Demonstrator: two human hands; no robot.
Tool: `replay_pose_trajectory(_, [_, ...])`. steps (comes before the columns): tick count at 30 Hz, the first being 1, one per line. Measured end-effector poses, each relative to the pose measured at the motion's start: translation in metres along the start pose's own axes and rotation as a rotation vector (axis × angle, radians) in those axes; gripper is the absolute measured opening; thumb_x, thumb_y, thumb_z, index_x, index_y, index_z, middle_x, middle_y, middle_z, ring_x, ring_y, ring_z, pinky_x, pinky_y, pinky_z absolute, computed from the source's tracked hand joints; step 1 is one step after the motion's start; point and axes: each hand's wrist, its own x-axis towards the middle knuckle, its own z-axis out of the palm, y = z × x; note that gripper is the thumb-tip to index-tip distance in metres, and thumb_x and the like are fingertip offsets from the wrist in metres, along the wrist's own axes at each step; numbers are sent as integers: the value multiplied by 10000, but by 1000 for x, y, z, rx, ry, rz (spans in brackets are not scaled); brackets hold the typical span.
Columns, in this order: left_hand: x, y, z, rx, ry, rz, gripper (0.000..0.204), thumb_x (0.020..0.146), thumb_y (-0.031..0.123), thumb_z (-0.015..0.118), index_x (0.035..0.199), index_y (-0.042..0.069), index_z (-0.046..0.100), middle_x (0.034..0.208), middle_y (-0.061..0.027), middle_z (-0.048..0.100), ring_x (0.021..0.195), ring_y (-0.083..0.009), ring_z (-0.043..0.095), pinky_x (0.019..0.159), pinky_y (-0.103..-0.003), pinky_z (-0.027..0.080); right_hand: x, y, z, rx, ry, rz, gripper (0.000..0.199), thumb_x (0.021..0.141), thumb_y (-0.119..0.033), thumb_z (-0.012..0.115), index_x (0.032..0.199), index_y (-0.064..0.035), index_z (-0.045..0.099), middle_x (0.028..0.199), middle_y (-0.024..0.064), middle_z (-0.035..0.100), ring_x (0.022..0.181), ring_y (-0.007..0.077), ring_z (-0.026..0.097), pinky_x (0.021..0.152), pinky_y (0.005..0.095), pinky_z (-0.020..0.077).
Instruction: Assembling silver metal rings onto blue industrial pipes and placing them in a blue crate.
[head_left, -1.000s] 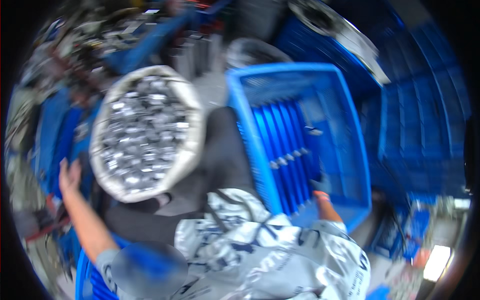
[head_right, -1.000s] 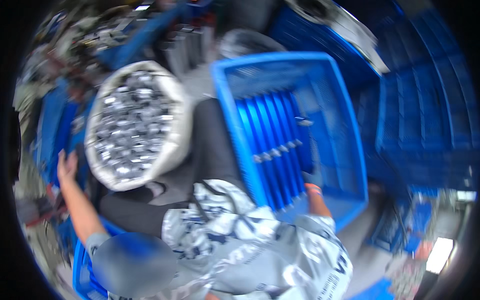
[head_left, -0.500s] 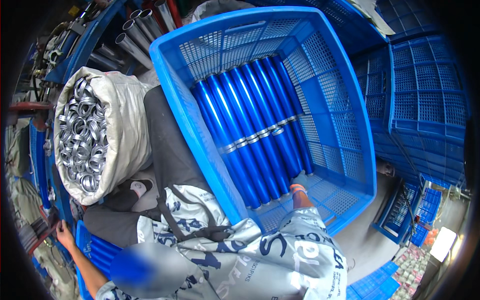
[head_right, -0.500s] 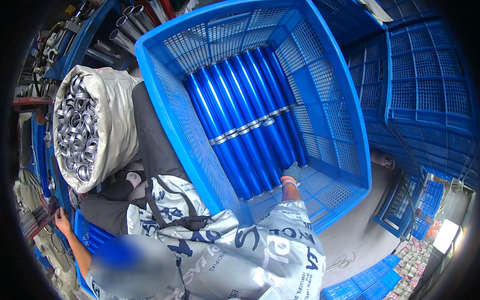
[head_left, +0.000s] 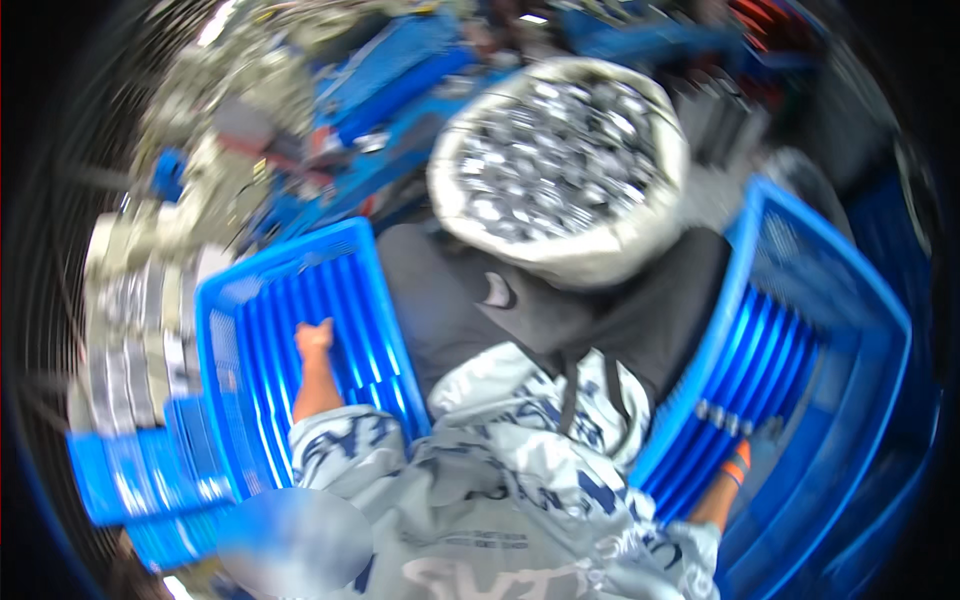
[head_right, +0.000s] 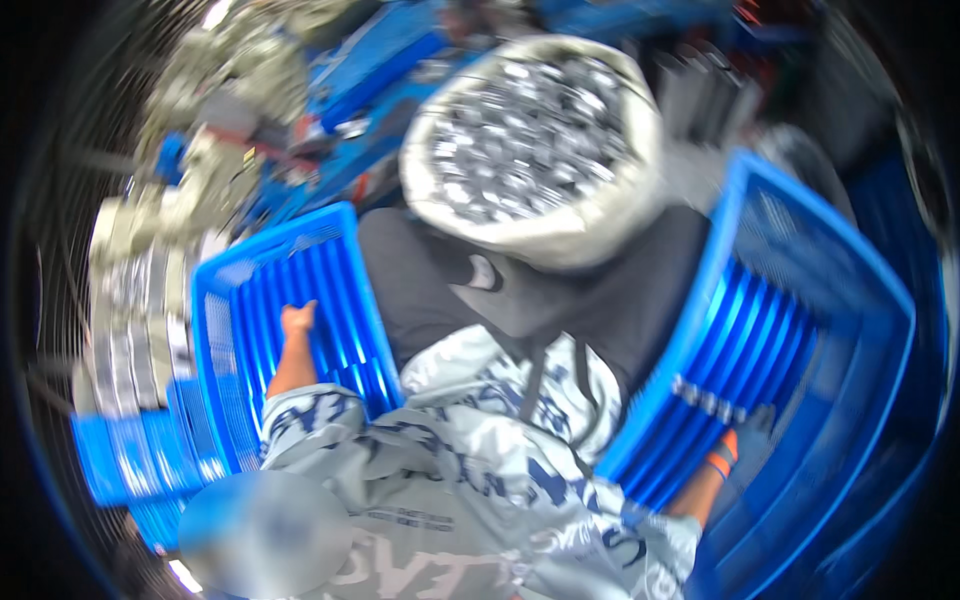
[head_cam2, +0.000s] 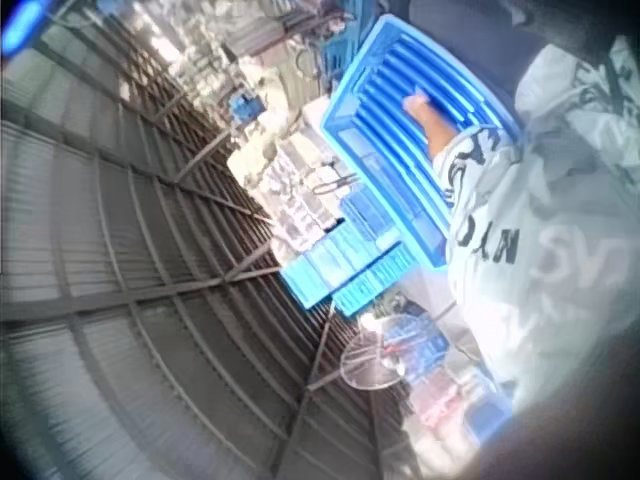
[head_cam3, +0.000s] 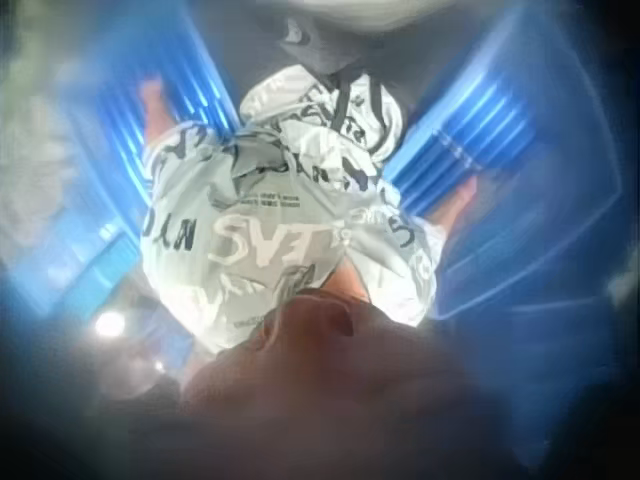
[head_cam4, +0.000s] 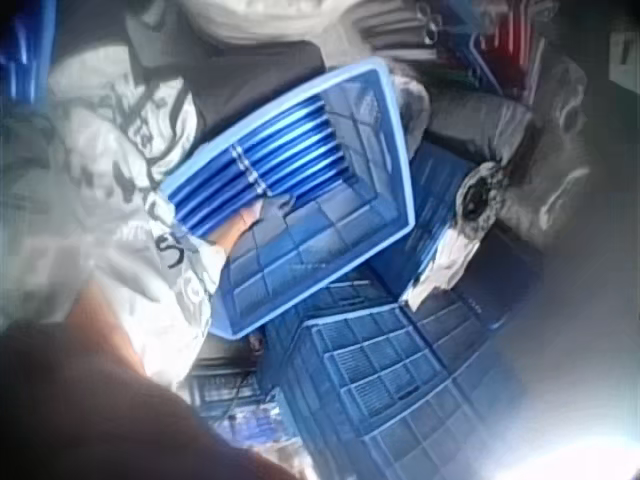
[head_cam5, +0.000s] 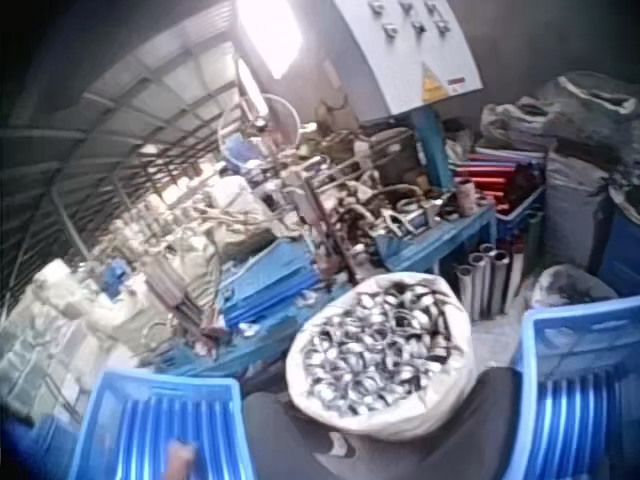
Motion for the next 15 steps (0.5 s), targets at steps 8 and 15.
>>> replay_pose_trajectory(8, [-85, 1, 58, -99, -255, -38, 893, 918, 671, 789, 1480, -6, 638, 1512, -279, 652, 1402, -465, 631, 1168, -606, 507, 86, 247, 557, -1299, -728, -34, 351, 1149, -51, 592, 1475, 25, 697, 1409, 135, 749, 1279, 211, 691, 1151, 357, 520])
replay_pose_trajectory(15, [-20, -70, 9, -30, 233, -31, 788, 914, 499, 842, 1506, 38, 605, 1622, -255, 544, 1566, -427, 448, 1253, -616, 355, 22, 486, 652, -1813, -1541, -407, 1125, 879, -545, 861, 1768, -101, 333, 1784, 267, 351, 1608, 530, 351, 1318, 593, 304])
